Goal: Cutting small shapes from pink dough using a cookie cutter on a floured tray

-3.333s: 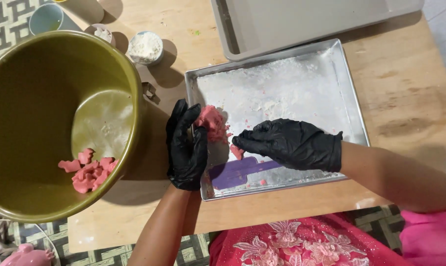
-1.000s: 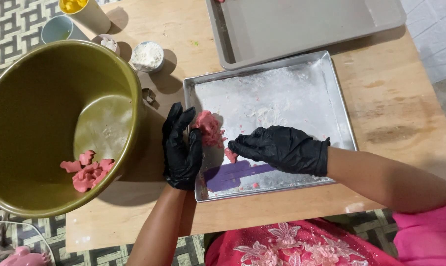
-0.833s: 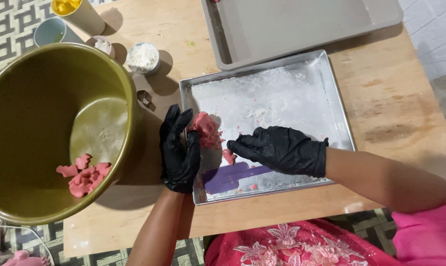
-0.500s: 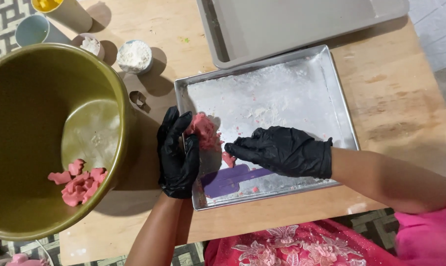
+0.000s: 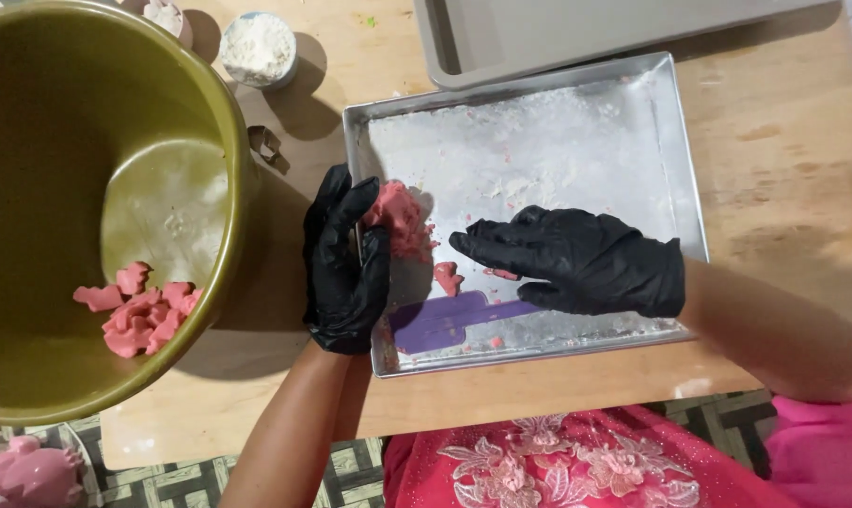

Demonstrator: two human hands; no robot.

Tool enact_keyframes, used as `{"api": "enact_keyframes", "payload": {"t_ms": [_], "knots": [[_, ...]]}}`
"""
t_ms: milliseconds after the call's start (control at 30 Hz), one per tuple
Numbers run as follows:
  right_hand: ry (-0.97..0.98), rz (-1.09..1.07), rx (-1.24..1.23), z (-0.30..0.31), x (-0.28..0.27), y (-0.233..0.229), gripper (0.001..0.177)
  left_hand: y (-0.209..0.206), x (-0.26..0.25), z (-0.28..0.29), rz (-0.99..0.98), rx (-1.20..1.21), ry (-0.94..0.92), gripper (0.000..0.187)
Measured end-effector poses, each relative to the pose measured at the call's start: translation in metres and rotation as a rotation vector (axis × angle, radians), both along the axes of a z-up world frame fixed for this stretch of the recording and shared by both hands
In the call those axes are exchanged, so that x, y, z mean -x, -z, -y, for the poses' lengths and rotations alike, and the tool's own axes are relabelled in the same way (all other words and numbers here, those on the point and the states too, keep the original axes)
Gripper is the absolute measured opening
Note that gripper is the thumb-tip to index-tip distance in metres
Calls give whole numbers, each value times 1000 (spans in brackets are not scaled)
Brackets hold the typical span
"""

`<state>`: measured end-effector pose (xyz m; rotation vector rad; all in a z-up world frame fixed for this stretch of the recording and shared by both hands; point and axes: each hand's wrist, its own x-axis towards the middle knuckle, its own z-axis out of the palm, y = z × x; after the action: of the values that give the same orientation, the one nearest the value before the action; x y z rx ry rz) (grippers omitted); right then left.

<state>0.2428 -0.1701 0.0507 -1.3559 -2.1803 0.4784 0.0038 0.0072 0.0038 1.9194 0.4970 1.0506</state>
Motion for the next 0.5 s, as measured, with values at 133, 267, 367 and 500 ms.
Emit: {"api": "enact_keyframes", "payload": {"t_ms": [133, 267, 367, 500], "knots": [[-57, -32, 21, 0, -5, 31, 71, 1, 0, -2, 5, 10, 5, 36], [30, 61, 24, 2, -4, 48, 68, -2, -1, -1, -17, -23, -14, 37], [83, 156, -17, 1, -1, 39, 66, 1, -3, 0, -3, 7, -1, 37], [131, 239, -36, 2, 2, 28, 70, 2, -1, 1, -44, 4, -15, 36]]}}
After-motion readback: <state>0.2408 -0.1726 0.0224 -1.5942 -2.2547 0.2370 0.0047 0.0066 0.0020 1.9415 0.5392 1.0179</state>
